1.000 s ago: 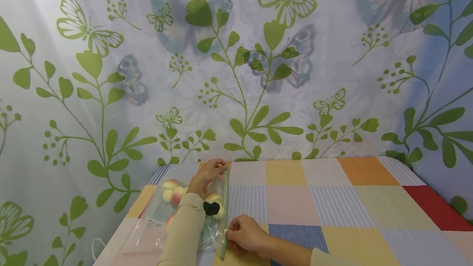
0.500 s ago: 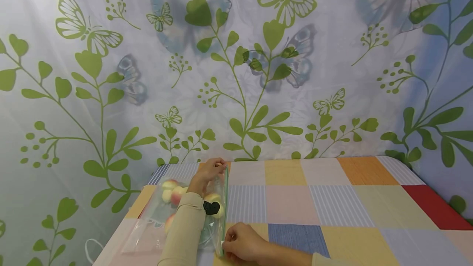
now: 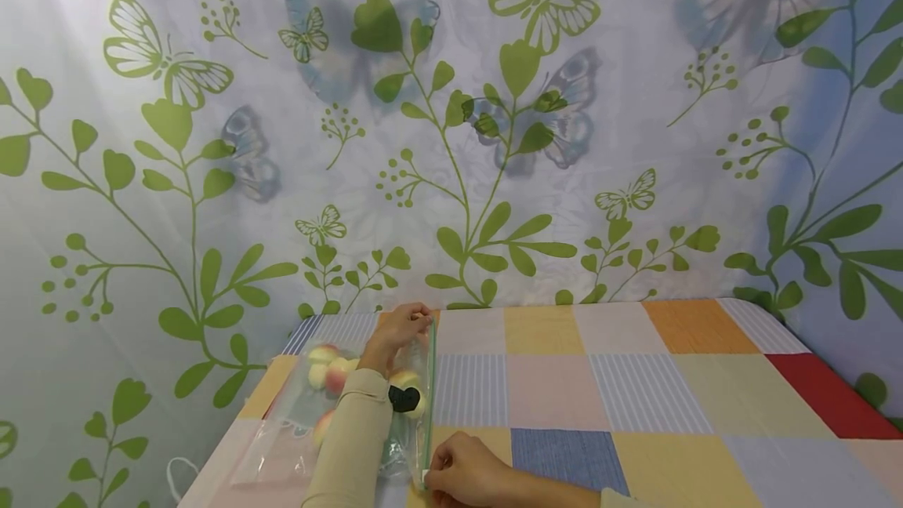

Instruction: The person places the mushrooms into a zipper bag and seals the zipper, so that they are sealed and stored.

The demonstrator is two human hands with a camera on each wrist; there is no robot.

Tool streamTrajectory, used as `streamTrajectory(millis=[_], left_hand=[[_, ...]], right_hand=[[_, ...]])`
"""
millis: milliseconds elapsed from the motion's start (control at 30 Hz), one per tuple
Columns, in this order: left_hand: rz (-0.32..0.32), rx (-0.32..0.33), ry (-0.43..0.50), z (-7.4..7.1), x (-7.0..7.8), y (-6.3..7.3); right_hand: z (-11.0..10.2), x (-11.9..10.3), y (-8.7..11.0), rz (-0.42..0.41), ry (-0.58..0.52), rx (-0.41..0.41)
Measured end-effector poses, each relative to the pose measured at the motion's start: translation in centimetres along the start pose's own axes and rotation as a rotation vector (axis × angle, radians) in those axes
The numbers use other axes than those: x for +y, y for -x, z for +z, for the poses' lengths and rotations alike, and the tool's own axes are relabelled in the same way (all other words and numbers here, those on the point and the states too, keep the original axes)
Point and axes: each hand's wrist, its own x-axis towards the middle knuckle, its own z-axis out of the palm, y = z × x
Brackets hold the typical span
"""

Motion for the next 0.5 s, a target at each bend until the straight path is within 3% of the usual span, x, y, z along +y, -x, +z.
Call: streamTrajectory(millis=[233, 433, 500], left_hand=[[-0.004, 0.004, -0.030, 0.7, -0.1, -0.8], [0.036, 0.019, -0.159, 1.9, -1.0, -2.4], [0.034, 0.023, -0.232, 2.3, -0.4, -2.4]], right_hand=[[-0.2, -0.3, 0.3, 0.064, 0.013, 0.044], [-0.5, -0.3, 0.5, 0.059, 0.059, 0.058], [-0.6, -0.2, 0.5, 0.052, 0.079, 0.056]])
